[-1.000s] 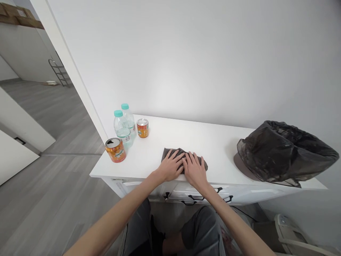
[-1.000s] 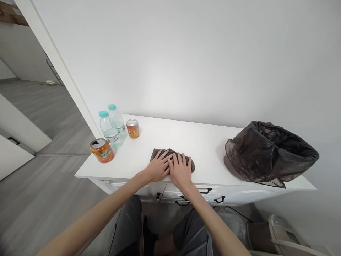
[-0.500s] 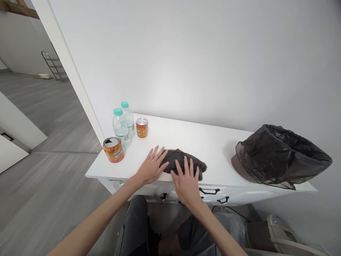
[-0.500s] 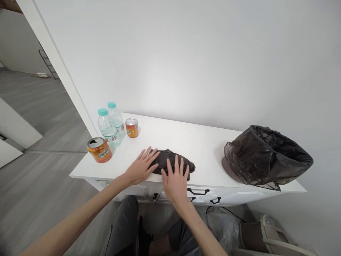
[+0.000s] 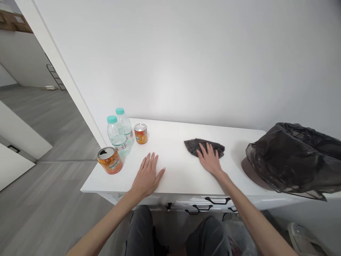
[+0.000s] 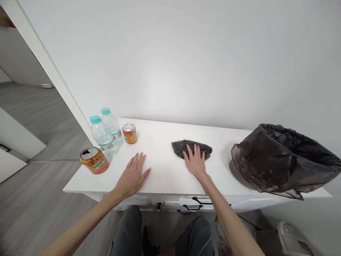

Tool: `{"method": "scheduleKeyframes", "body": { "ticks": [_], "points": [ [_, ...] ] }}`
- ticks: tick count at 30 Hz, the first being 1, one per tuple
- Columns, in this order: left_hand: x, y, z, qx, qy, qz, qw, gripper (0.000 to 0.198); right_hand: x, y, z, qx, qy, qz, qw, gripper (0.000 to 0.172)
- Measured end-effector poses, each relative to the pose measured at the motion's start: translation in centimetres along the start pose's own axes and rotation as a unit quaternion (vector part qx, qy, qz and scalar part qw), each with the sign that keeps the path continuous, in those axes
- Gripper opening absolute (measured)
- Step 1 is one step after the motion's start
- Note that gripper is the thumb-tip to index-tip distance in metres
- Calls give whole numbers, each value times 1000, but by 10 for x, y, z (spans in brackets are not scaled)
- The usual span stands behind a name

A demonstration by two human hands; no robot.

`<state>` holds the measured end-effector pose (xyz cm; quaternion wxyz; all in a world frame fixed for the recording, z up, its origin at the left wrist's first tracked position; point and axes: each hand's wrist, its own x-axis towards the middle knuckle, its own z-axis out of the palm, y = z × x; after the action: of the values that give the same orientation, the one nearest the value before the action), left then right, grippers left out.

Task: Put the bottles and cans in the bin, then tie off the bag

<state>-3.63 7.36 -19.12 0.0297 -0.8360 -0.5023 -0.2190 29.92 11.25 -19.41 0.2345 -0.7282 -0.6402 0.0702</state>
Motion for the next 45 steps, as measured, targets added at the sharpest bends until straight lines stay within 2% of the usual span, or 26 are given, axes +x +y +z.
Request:
{"method": "scheduleKeyframes", "body": {
  "ticks": [5,8,11,14,20,25,35,45],
  "points": [
    [3,3,-4,20,-15,8,1000,69,54,69,-11,-84,-11,39,996,69],
    [2,3,-4,30,-15,11,999,69,75,100,-11,-114,-14,47,992,70],
    [1,2,-1,34,-11,18,999,69,82,119,-4,-115,17,27,993,71],
    [0,1,1,35,-9,20,999,69,77,125,5,-118,47,10,992,74],
    [0,0,2,43,-32,7,999,71,52,119,15,-122,45,16,991,90],
    [1,2,0,46,-45,-8,998,74,19,100,17,-106,39,19,993,101],
    [-2,9,-7,51,-18,-12,998,62,-58,47,-9,-88,-44,17,995,98],
    [-5,21,-19,73,22,-26,997,49,-78,20,-30,-113,-90,30,989,82]
  ]
}}
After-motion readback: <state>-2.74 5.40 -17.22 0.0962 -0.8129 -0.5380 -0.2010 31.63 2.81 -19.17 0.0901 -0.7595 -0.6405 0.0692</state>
